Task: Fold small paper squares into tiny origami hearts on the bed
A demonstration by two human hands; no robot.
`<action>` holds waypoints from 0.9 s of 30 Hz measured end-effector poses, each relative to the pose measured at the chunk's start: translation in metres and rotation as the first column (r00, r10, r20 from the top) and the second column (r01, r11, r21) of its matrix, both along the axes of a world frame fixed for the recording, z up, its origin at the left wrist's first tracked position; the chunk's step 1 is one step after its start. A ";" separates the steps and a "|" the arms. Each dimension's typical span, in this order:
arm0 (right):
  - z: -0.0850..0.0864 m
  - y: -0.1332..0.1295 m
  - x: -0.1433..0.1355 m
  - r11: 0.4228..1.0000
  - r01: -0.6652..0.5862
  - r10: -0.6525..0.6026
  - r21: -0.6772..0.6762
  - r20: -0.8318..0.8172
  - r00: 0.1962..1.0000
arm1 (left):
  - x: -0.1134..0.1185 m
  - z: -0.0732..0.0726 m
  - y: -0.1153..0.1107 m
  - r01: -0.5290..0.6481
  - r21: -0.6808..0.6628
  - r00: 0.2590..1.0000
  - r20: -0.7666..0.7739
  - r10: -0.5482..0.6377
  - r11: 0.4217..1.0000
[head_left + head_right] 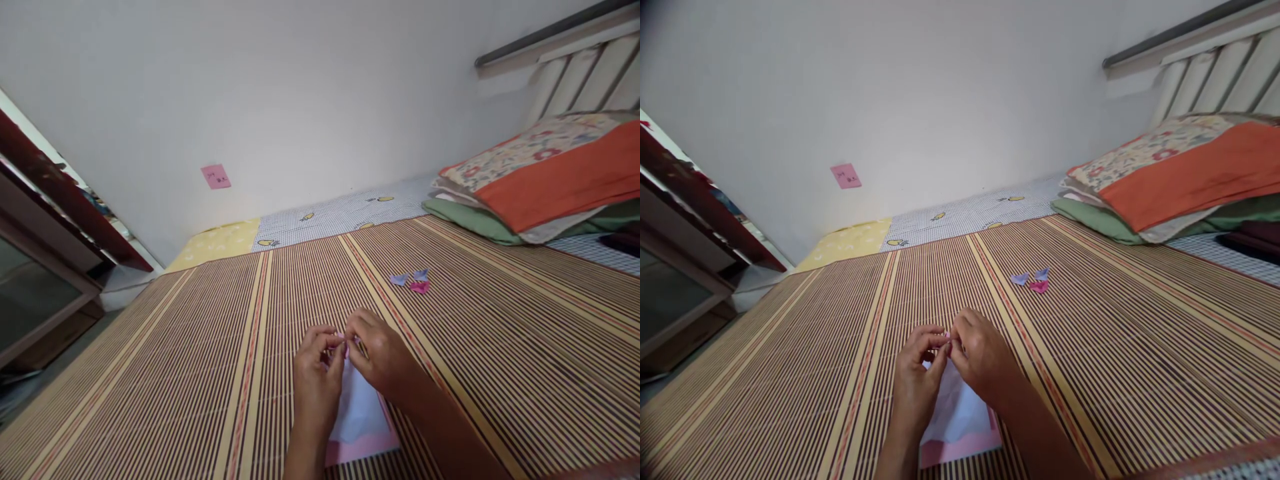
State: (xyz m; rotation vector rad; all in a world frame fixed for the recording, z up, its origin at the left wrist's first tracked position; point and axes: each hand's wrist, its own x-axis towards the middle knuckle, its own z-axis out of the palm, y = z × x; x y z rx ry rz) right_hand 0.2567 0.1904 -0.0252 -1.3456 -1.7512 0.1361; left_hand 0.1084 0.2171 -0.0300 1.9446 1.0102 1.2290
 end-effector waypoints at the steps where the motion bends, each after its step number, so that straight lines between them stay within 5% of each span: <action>1: 0.002 -0.001 0.000 1.000 -0.004 0.004 0.003 -0.016 1.000 | 0.000 0.001 0.000 0.000 0.004 1.000 0.001 0.000 1.000; 10: 0.013 -0.006 0.005 0.998 -0.061 0.062 0.009 -0.083 0.995 | 0.000 0.005 -0.001 -0.010 0.023 0.999 0.036 0.009 1.000; 27: 0.007 -0.003 -0.002 0.994 -0.007 0.010 0.112 -0.018 1.000 | 0.002 0.001 0.000 -0.006 0.079 1.000 0.014 0.005 0.997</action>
